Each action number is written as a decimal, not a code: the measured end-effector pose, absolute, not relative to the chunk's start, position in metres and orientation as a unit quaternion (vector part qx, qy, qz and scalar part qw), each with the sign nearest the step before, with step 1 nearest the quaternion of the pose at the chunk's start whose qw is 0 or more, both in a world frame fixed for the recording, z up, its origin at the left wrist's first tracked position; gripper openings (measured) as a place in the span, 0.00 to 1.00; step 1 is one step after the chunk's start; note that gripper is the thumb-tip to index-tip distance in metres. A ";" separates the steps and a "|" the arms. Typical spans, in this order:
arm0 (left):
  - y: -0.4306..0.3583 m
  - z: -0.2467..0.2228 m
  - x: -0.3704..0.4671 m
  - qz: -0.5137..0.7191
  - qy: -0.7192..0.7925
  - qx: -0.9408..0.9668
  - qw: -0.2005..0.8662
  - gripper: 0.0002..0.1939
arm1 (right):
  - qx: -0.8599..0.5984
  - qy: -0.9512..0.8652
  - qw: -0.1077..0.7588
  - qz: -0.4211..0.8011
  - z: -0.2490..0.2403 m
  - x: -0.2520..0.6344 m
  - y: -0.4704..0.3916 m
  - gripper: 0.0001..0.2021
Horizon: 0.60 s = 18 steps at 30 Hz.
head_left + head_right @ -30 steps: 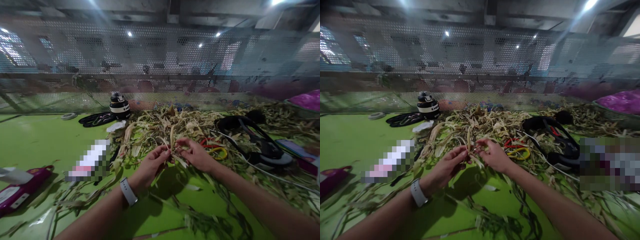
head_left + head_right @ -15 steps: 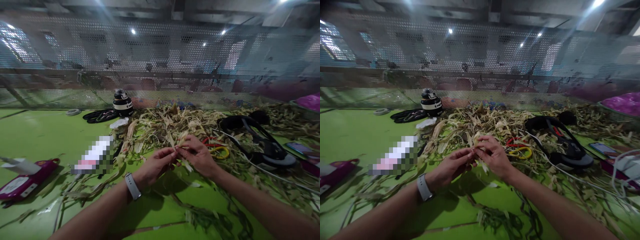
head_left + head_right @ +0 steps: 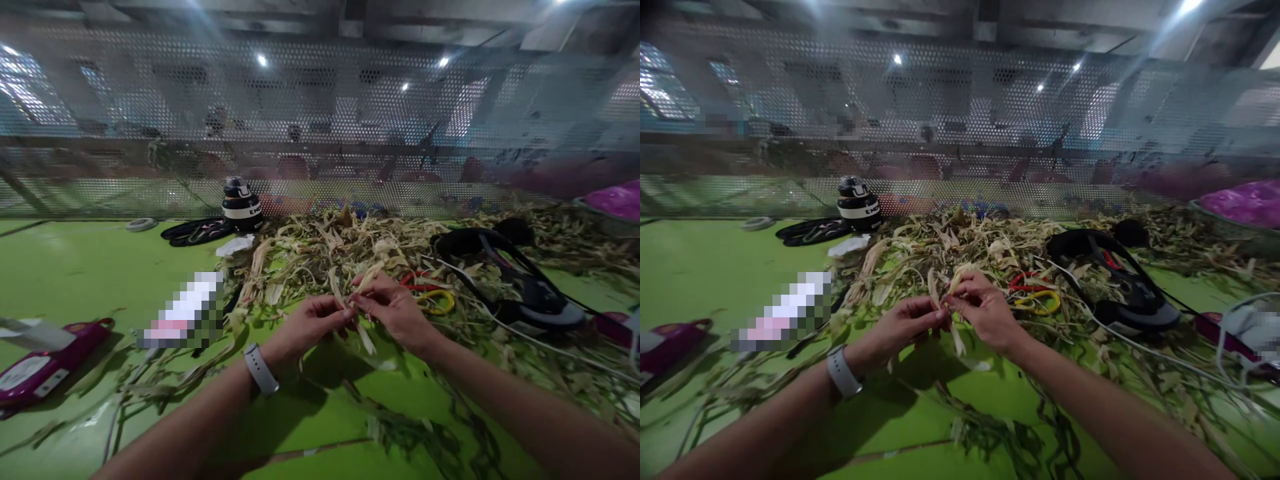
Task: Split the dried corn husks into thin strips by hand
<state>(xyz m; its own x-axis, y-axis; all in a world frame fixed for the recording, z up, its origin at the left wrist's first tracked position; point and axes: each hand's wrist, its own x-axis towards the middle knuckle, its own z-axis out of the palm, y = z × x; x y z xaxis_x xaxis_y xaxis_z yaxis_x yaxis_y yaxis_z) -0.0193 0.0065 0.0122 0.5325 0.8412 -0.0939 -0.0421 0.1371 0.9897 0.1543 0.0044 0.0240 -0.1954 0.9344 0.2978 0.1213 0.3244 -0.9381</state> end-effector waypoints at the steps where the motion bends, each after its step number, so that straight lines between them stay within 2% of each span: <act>1: 0.006 0.011 -0.019 0.345 0.348 0.552 0.674 0.12 | -0.409 -0.651 0.483 0.420 0.025 0.155 0.006 0.11; 4: 0.007 0.009 -0.016 0.403 0.336 0.469 0.710 0.11 | -0.444 -0.627 0.487 0.417 0.025 0.160 0.011 0.13; 7: 0.009 0.009 -0.013 0.473 0.348 0.383 0.713 0.12 | -0.474 -0.628 0.548 0.285 0.025 0.164 0.012 0.11; 8: 0.009 0.010 -0.012 0.492 0.351 0.364 0.709 0.13 | -0.476 -0.647 0.545 0.240 0.025 0.164 0.010 0.09; 10: 0.009 0.011 -0.010 0.518 0.347 0.338 0.705 0.14 | -0.479 -0.717 0.461 0.210 0.024 0.160 0.004 0.13; 13: 0.007 0.011 -0.008 0.544 0.334 0.320 0.700 0.15 | -0.475 -0.788 0.296 0.255 0.016 0.150 -0.005 0.18; 15: 0.007 0.011 -0.007 0.555 0.331 0.323 0.692 0.16 | -0.470 -0.790 0.265 0.290 0.008 0.143 -0.009 0.16; 18: 0.010 0.010 -0.009 0.556 0.345 0.331 0.680 0.16 | -0.464 -0.795 0.263 0.288 -0.001 0.140 -0.010 0.16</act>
<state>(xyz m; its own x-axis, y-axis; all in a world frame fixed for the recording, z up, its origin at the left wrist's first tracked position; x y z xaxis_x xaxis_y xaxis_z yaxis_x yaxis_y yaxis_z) -0.0092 0.0097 0.0104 0.1432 0.9845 -0.1014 -0.5278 0.1627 0.8337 0.1398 -0.0100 -0.0008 -0.4315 0.8893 0.1515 0.5860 0.4040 -0.7024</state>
